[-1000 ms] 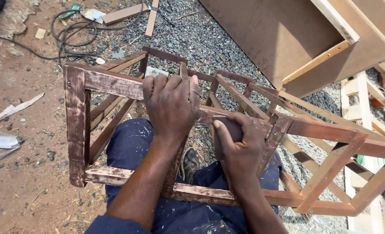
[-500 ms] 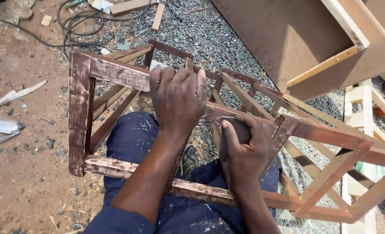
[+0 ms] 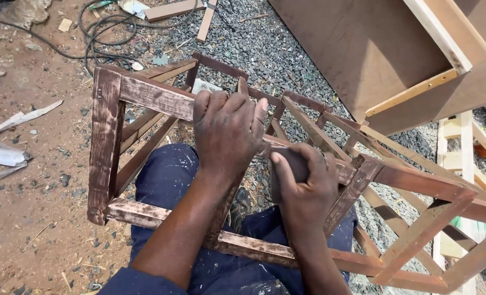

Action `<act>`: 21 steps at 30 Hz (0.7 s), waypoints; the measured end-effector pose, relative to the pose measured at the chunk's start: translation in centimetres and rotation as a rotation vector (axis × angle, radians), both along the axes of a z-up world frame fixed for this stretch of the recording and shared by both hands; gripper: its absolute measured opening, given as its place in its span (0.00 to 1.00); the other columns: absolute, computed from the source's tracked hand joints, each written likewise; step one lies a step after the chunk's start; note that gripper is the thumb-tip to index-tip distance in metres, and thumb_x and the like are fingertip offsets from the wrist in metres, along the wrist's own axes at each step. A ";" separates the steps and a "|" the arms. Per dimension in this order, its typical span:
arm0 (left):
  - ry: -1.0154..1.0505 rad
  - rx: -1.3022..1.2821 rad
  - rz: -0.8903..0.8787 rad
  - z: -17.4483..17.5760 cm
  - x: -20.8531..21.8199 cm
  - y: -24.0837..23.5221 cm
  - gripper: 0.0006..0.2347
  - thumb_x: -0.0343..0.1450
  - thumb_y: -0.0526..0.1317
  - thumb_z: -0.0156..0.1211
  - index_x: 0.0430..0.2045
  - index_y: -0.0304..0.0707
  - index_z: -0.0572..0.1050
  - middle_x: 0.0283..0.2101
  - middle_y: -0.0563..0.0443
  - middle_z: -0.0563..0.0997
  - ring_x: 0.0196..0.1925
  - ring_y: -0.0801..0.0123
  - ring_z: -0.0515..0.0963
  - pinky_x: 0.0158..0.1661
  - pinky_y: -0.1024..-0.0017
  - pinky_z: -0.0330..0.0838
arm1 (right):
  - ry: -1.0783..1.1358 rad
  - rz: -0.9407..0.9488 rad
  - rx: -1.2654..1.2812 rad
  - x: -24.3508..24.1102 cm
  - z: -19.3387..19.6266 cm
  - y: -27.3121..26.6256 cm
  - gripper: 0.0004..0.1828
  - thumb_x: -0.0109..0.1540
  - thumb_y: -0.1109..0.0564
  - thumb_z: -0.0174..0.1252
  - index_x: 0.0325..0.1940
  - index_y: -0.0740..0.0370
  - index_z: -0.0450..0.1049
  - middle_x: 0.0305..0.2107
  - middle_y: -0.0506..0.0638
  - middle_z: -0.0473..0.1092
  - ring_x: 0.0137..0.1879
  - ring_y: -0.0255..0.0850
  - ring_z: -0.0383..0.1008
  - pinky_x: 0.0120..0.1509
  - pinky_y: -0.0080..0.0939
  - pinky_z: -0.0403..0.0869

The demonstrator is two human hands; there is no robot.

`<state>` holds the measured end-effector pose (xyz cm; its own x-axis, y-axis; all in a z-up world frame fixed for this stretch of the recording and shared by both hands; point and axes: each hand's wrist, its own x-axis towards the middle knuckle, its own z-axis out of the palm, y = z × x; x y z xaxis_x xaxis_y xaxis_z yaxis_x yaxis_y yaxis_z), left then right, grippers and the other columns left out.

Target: The person sands a wooden frame using a sanding block, focusing on the edges and corners. They hold the frame with one hand and rub the sanding block against the wood with the other, occasionally adjusting their grip to reach different sections.

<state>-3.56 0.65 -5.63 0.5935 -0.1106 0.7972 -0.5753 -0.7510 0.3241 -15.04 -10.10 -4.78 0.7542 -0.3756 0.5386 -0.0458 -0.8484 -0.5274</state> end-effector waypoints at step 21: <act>0.119 0.016 -0.027 1.0 -0.2 0.5 0.14 0.77 0.43 0.58 0.20 0.42 0.80 0.26 0.51 0.79 0.32 0.64 0.69 0.50 0.62 0.58 | 0.051 -0.007 0.103 -0.2 0.0 0.9 0.16 0.58 0.57 0.71 0.46 0.61 0.76 0.42 0.53 0.74 0.43 0.43 0.75 0.48 0.42 0.73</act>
